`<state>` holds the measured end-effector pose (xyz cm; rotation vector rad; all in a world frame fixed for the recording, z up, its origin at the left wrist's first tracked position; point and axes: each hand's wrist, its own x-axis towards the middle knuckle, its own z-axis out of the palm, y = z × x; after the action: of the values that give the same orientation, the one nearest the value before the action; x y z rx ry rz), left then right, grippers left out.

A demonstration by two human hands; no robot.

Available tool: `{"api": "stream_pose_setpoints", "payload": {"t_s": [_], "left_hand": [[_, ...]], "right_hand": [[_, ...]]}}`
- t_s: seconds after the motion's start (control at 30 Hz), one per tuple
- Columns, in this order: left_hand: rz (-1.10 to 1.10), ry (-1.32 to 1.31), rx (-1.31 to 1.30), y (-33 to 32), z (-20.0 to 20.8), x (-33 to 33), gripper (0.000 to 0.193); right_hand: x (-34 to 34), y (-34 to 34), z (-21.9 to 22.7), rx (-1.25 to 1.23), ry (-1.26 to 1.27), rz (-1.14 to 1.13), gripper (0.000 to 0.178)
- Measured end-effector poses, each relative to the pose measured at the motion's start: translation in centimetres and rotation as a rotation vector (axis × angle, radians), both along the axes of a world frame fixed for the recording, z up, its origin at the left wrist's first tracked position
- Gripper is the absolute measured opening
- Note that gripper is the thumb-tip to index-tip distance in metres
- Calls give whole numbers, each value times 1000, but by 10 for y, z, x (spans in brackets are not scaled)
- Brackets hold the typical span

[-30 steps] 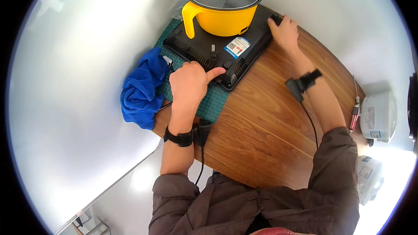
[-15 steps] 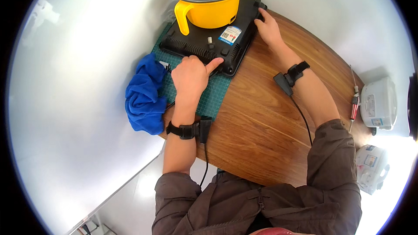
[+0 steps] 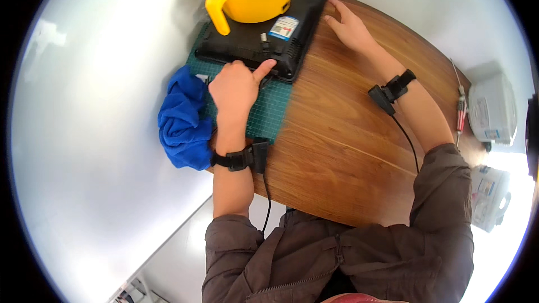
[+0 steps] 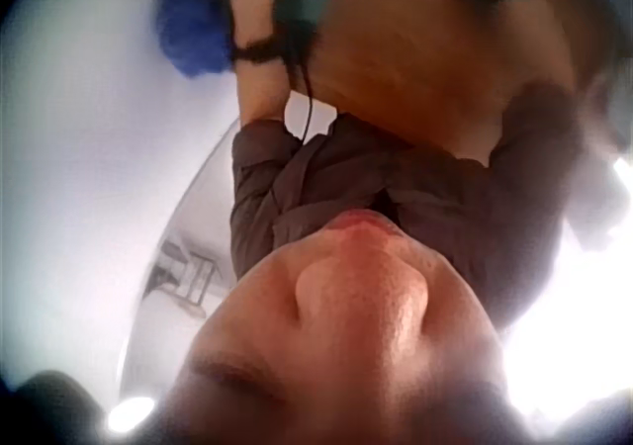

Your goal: The person uses a screwdriver to remove screws from the bottom of a black portable electric heater, then places a yellow pot on top of it. The person then picks up a white rice cooker and uses the screwdriver to pry at its seam.

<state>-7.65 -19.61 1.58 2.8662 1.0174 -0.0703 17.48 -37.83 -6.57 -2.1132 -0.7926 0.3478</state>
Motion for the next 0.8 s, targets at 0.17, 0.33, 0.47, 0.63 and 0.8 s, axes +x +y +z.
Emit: {"api": "stream_pose_setpoints", "payload": {"t_s": [0.17,0.33,0.47,0.63,0.8], "left_hand": [[-43,-22,38,-11,5,8,76],[-212,-181,-17,-25,2,10,54],[-271,-393,88,-17,1,10,48],[-231,-458,-53,-20,2,45,27],[-594,-294,-331,-64,28,101,21]], "right_hand": [[-1,-91,52,-11,45,147,39],[-15,-182,88,-26,36,47,31],[-33,-231,97,50,33,-42,29],[-45,-274,93,-29,3,-10,26],[-44,-297,85,-106,-185,31,23]]}}
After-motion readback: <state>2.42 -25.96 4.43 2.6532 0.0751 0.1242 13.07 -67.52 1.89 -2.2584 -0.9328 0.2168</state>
